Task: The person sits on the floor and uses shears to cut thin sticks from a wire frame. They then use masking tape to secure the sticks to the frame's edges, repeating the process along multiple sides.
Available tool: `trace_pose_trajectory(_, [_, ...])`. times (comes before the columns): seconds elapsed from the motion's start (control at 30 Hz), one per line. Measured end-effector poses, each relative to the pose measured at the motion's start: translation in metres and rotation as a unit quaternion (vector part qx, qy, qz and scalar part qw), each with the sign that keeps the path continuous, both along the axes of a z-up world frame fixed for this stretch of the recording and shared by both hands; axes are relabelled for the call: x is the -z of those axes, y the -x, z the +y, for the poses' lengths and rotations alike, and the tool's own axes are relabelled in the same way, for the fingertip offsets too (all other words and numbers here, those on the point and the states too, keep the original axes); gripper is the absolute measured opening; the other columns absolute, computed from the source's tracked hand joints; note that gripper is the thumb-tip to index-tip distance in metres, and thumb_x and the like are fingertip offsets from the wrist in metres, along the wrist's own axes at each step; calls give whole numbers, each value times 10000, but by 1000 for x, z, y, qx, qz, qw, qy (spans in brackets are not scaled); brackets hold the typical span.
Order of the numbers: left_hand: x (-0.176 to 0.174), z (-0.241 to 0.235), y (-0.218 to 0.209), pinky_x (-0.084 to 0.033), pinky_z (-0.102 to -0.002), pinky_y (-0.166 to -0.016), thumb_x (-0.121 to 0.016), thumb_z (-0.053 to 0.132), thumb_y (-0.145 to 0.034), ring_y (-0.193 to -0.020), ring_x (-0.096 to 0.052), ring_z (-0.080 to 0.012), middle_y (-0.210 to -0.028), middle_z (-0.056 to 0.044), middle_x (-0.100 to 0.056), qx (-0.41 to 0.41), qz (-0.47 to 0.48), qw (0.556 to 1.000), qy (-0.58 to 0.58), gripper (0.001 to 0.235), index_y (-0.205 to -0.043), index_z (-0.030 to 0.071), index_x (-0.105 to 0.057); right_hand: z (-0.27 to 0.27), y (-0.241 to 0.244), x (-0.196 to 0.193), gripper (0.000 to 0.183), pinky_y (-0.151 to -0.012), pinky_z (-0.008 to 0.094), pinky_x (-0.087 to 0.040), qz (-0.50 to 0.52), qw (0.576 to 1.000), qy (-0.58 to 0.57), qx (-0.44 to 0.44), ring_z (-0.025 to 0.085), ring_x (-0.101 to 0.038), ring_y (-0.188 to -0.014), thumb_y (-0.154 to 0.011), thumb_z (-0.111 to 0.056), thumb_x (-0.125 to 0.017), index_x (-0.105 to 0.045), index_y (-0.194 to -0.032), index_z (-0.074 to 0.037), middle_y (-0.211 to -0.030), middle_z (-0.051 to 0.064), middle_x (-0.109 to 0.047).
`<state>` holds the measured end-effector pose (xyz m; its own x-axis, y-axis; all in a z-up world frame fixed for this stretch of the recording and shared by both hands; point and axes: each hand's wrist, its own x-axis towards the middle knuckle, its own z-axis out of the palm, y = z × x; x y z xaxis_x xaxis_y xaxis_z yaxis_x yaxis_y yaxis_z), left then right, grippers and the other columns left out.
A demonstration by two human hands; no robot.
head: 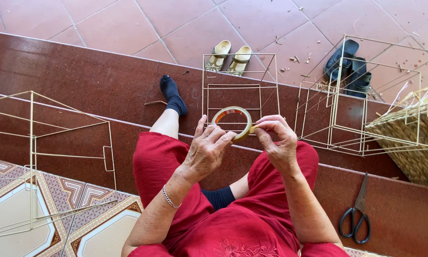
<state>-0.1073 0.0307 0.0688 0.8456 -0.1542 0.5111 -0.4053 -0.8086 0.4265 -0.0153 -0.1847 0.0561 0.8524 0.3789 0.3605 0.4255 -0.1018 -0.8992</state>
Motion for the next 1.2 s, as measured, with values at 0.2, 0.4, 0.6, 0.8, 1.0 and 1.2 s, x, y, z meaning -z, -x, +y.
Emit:
trace_pose_trajectory(0.2, [19, -12, 4, -511, -454, -928, -696, 273, -969, -978, -689, -307, -1018, -122, -722, 53, 138, 982, 114, 283, -1177, 80, -690, -6, 18, 61, 51, -804, 280, -513, -30, 993, 22, 112, 171, -605, -934, -953, 7, -713, -663, -950, -6, -1053, 84, -633])
trace_pose_trajectory(0.4, [55, -31, -21, -558, -410, -702, -706, 326, -939, -819, -731, -331, -915, -148, -747, 66, 259, 950, 165, 275, -1049, 80, -761, -32, 19, 131, 74, -734, 286, -497, 88, 969, 31, 230, 163, -596, -838, -948, -10, -699, -639, -906, -18, -1022, 78, -632])
trace_pose_trajectory(0.6, [75, -29, -58, -511, -342, -524, -753, 342, -917, -560, -680, -207, -647, -123, -699, 14, 313, 932, 184, 289, -925, 54, -780, -56, -28, 161, 55, -537, 231, -494, 223, 936, -108, 251, 101, -630, -729, -1000, -24, -620, -616, -966, 19, -1146, 62, -635])
trace_pose_trajectory(0.8, [92, -23, -83, -510, -275, -517, -691, 284, -970, -574, -657, -80, -676, -40, -722, 4, 334, 913, 235, 242, -976, 62, -787, -46, -60, 185, 154, -528, 290, -607, 342, 896, -191, 209, 174, -726, -698, -1036, -106, -551, -546, -1097, 35, -1183, 161, -693])
trace_pose_trajectory(1.0, [100, -27, -90, -492, -292, -506, -698, 287, -972, -555, -645, -99, -667, -51, -716, -7, 330, 919, 217, 238, -1003, 68, -786, -48, -74, 204, 117, -758, 325, -670, 335, 889, -232, 207, 205, -769, -917, -1027, -48, -597, -536, -1087, 32, -1084, 181, -725])
trace_pose_trajectory(1.2, [102, -17, -87, -526, -294, -582, -700, 260, -975, -634, -673, -115, -734, -63, -727, -4, 325, 920, 221, 218, -1013, 56, -768, -53, -83, 219, 95, -783, 358, -679, 332, 887, -242, 210, 227, -757, -926, -1015, -19, -627, -560, -1060, 31, -1071, 186, -718])
